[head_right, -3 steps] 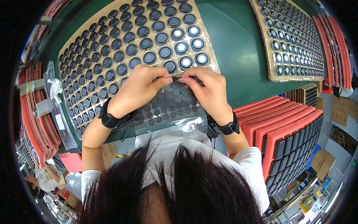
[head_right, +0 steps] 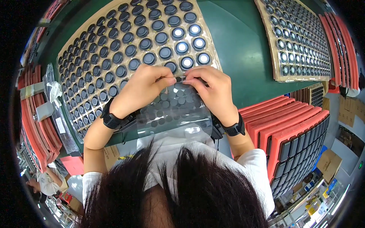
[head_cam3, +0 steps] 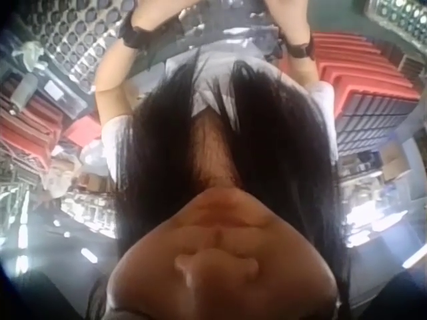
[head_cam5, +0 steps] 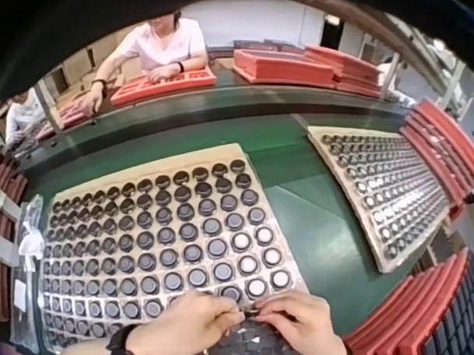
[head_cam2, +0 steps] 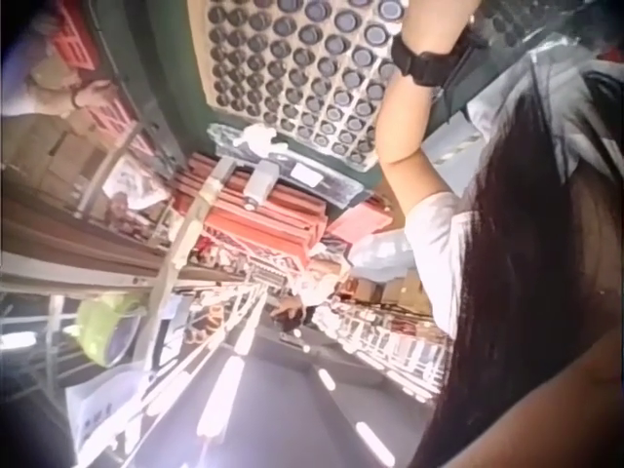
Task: Filling a grid tray with small electronic components and placing a plastic cover over them.
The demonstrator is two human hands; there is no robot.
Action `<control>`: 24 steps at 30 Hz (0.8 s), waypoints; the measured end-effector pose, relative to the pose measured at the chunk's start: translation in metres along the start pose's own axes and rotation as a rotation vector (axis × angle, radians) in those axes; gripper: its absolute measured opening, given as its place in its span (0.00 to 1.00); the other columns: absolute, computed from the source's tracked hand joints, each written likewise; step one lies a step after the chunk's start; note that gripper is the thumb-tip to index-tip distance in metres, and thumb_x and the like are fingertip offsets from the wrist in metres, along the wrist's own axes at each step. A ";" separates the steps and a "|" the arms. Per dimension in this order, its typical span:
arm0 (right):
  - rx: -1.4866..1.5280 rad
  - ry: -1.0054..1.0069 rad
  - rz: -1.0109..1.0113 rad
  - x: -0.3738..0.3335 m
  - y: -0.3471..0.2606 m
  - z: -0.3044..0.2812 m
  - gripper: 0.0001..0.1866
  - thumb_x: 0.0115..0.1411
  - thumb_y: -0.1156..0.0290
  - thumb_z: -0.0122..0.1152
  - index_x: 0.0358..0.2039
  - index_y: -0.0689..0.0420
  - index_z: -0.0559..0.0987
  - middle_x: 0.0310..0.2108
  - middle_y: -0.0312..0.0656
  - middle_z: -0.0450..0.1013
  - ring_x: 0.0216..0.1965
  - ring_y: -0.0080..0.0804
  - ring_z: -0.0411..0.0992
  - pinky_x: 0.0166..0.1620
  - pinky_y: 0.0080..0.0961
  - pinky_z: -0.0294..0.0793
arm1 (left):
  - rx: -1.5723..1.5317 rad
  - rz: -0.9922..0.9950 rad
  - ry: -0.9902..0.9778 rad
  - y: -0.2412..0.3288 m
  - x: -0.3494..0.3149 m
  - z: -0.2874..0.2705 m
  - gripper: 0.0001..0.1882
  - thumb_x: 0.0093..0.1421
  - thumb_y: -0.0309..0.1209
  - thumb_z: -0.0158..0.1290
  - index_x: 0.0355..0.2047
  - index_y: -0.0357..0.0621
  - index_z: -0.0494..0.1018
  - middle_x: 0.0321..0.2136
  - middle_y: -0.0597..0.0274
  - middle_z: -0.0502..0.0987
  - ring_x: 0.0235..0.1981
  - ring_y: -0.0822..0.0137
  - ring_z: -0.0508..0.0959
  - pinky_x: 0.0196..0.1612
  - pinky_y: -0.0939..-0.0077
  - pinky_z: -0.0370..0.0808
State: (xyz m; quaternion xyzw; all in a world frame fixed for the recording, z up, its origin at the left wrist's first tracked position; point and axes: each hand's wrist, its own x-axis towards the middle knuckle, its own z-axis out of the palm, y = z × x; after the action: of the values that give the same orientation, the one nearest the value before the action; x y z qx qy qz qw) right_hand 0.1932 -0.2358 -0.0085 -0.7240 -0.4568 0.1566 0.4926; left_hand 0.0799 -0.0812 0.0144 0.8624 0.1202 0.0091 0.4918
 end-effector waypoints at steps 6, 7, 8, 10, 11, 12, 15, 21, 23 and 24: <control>0.306 -0.033 0.119 -0.005 0.012 -0.015 0.05 0.42 0.83 0.61 0.22 0.63 0.76 0.36 0.40 0.72 0.39 0.28 0.69 0.39 0.20 0.68 | 0.035 0.057 -0.112 -0.013 0.003 0.004 0.05 0.51 0.26 0.53 0.22 0.36 0.72 0.13 0.51 0.67 0.14 0.58 0.67 0.19 0.72 0.62; 0.205 -0.020 0.135 -0.004 0.012 -0.016 0.04 0.42 0.83 0.61 0.22 0.63 0.76 0.37 0.40 0.72 0.40 0.28 0.68 0.40 0.20 0.67 | 0.057 0.093 -0.139 -0.014 0.003 0.004 0.05 0.51 0.26 0.54 0.22 0.36 0.72 0.13 0.51 0.67 0.14 0.58 0.67 0.19 0.71 0.62; 0.103 -0.007 0.150 -0.003 0.012 -0.017 0.04 0.43 0.83 0.61 0.22 0.63 0.76 0.37 0.40 0.71 0.41 0.28 0.67 0.41 0.20 0.66 | 0.047 0.084 -0.143 -0.015 0.002 0.004 0.05 0.51 0.26 0.54 0.22 0.36 0.72 0.13 0.51 0.67 0.14 0.58 0.67 0.19 0.71 0.62; 0.000 -0.002 0.174 -0.003 0.012 -0.018 0.04 0.43 0.82 0.61 0.22 0.63 0.77 0.38 0.40 0.71 0.42 0.29 0.66 0.41 0.20 0.65 | 0.039 0.087 -0.147 -0.015 0.002 0.004 0.05 0.50 0.26 0.54 0.22 0.37 0.71 0.14 0.51 0.67 0.15 0.57 0.67 0.19 0.71 0.62; -0.015 -0.002 0.180 -0.003 0.011 -0.016 0.03 0.43 0.82 0.61 0.22 0.63 0.77 0.38 0.39 0.71 0.41 0.28 0.66 0.41 0.20 0.65 | 0.035 0.091 -0.149 -0.016 0.002 0.004 0.05 0.50 0.26 0.55 0.22 0.37 0.71 0.14 0.52 0.68 0.15 0.56 0.67 0.19 0.71 0.62; -0.031 -0.003 0.184 -0.003 0.010 -0.014 0.03 0.44 0.82 0.61 0.22 0.62 0.77 0.38 0.39 0.71 0.41 0.28 0.66 0.41 0.20 0.64 | 0.027 0.085 -0.153 -0.016 0.002 0.004 0.05 0.50 0.26 0.55 0.22 0.37 0.71 0.14 0.52 0.68 0.15 0.56 0.67 0.19 0.71 0.62; -0.057 -0.017 0.176 -0.003 0.014 -0.011 0.03 0.44 0.81 0.61 0.22 0.62 0.77 0.37 0.38 0.71 0.41 0.28 0.66 0.42 0.21 0.64 | 0.052 0.098 -0.141 -0.017 0.003 0.005 0.06 0.49 0.26 0.55 0.22 0.36 0.71 0.14 0.52 0.68 0.15 0.56 0.67 0.19 0.71 0.62; -0.132 -0.054 0.100 -0.002 0.017 -0.010 0.03 0.44 0.81 0.61 0.23 0.61 0.78 0.36 0.37 0.72 0.41 0.29 0.65 0.42 0.21 0.64 | 0.053 0.087 -0.144 -0.018 0.002 0.006 0.06 0.49 0.26 0.55 0.22 0.36 0.71 0.14 0.52 0.68 0.15 0.56 0.67 0.19 0.71 0.62; -0.139 -0.060 0.099 -0.002 0.017 -0.010 0.03 0.44 0.81 0.62 0.23 0.61 0.78 0.36 0.37 0.72 0.40 0.29 0.65 0.42 0.21 0.64 | 0.059 0.097 -0.144 -0.018 0.002 0.006 0.06 0.50 0.25 0.55 0.22 0.36 0.71 0.13 0.52 0.67 0.14 0.57 0.67 0.19 0.72 0.62; -0.147 -0.064 0.094 -0.002 0.018 -0.010 0.03 0.44 0.80 0.62 0.23 0.61 0.78 0.36 0.37 0.72 0.40 0.29 0.65 0.42 0.21 0.64 | 0.056 0.095 -0.146 -0.018 0.002 0.006 0.06 0.50 0.25 0.55 0.22 0.36 0.71 0.13 0.52 0.67 0.14 0.57 0.67 0.19 0.72 0.62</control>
State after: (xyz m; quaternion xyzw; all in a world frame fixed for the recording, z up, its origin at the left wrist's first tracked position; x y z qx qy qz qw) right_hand 0.2075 -0.2452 -0.0194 -0.7735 -0.4479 0.1686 0.4155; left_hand 0.0787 -0.0773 -0.0039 0.8788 0.0433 -0.0339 0.4740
